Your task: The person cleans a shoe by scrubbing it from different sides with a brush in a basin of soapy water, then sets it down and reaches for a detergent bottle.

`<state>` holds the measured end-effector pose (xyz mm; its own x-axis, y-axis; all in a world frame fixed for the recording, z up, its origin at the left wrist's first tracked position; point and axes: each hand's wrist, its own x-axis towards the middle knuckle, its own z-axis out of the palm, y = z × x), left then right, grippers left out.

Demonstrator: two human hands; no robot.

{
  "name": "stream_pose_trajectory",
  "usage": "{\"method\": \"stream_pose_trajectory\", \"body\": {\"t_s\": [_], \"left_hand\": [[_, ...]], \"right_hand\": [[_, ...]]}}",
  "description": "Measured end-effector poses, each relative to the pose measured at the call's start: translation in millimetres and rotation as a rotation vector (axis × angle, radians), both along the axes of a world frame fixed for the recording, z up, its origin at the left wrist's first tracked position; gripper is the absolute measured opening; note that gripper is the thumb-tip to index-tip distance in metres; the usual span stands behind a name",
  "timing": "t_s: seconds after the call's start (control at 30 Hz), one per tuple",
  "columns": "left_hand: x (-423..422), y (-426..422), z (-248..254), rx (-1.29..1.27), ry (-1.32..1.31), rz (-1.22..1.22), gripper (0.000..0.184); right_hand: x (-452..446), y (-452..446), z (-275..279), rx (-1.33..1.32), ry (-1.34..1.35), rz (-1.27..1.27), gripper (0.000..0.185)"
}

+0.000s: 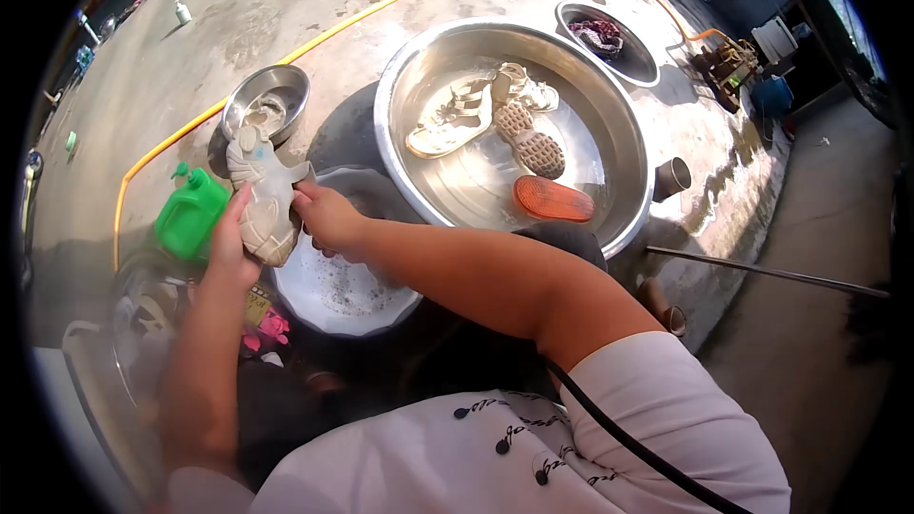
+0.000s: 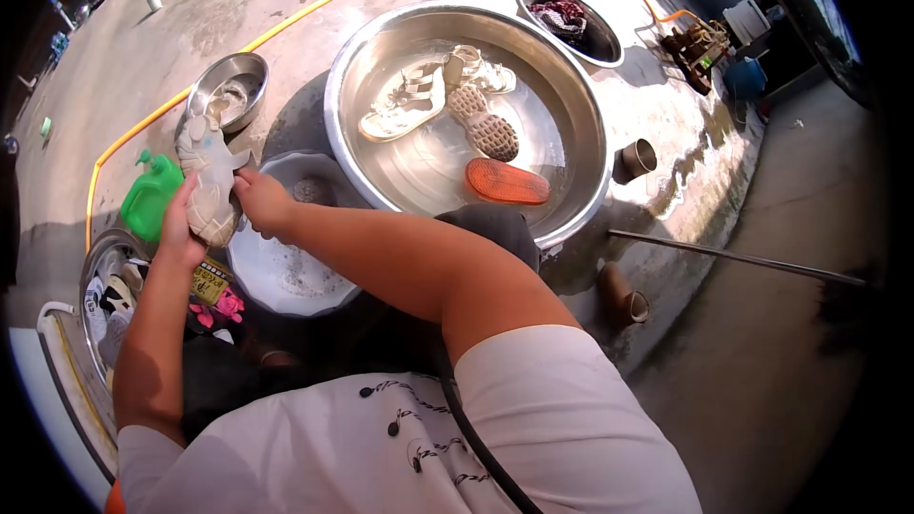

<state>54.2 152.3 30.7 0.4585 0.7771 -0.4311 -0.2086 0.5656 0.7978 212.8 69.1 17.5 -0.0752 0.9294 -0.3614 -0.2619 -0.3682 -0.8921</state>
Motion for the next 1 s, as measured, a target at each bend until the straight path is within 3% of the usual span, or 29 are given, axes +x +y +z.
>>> {"method": "stream_pose_trajectory", "body": {"t_s": [0.1, 0.17, 0.2, 0.27, 0.4, 0.47, 0.6, 0.67, 0.7, 0.73, 0.8, 0.9, 1.0], "left_hand": [[3.8, 1.3, 1.0, -0.014, -0.01, 0.011, 0.04], [-17.0, 18.2, 4.1, -0.012, -0.033, 0.07, 0.04], [-23.3, 22.9, 9.6, -0.013, -0.028, 0.075, 0.04], [-32.1, 29.7, 17.6, 0.026, -0.083, 0.038, 0.039], [10.7, -12.3, 13.4, 0.025, -0.03, 0.074, 0.039], [-8.9, 5.0, 3.7, -0.043, -0.078, 0.001, 0.039], [-30.5, 18.5, 22.6, -0.033, -0.1, -0.01, 0.039], [-19.3, 3.0, 23.5, -0.039, -0.073, 0.066, 0.037], [-16.3, 0.2, 11.0, -0.037, -0.111, -0.015, 0.036], [-1.2, -9.0, 8.2, -0.043, -0.1, 0.014, 0.036], [-5.5, -3.9, 5.9, -0.091, -0.09, -0.045, 0.037], [-37.6, 19.9, 18.2, -0.044, -0.099, 0.024, 0.038], [-39.2, 21.8, 13.3, -0.005, -0.118, 0.035, 0.039]], "right_hand": [[-7.0, -18.5, 20.2, -0.008, -0.073, -0.041, 0.048], [-12.7, -45.7, 43.4, -0.133, 0.276, 0.112, 0.048], [-13.3, -50.8, 50.1, -0.148, 0.307, 0.168, 0.048], [-12.8, -39.4, 45.1, -0.077, 0.296, 0.147, 0.049], [7.7, 2.3, 24.9, 0.03, -0.066, 0.02, 0.033], [-5.5, -18.8, 43.4, -0.037, 0.023, -0.036, 0.038], [-14.4, -43.0, 54.3, -0.055, 0.153, 0.168, 0.049], [-11.7, -20.8, 42.0, -0.026, 0.076, 0.114, 0.046], [-3.0, -7.1, 29.4, 0.123, -0.093, 0.056, 0.044], [5.3, -3.3, 31.4, 0.066, -0.178, 0.05, 0.043], [-10.0, -21.0, 37.0, 0.001, -0.046, -0.02, 0.044], [-19.4, -56.5, 67.3, -0.059, 0.087, 0.135, 0.047], [-17.3, -34.0, 44.1, 0.012, 0.064, 0.147, 0.047]]}}
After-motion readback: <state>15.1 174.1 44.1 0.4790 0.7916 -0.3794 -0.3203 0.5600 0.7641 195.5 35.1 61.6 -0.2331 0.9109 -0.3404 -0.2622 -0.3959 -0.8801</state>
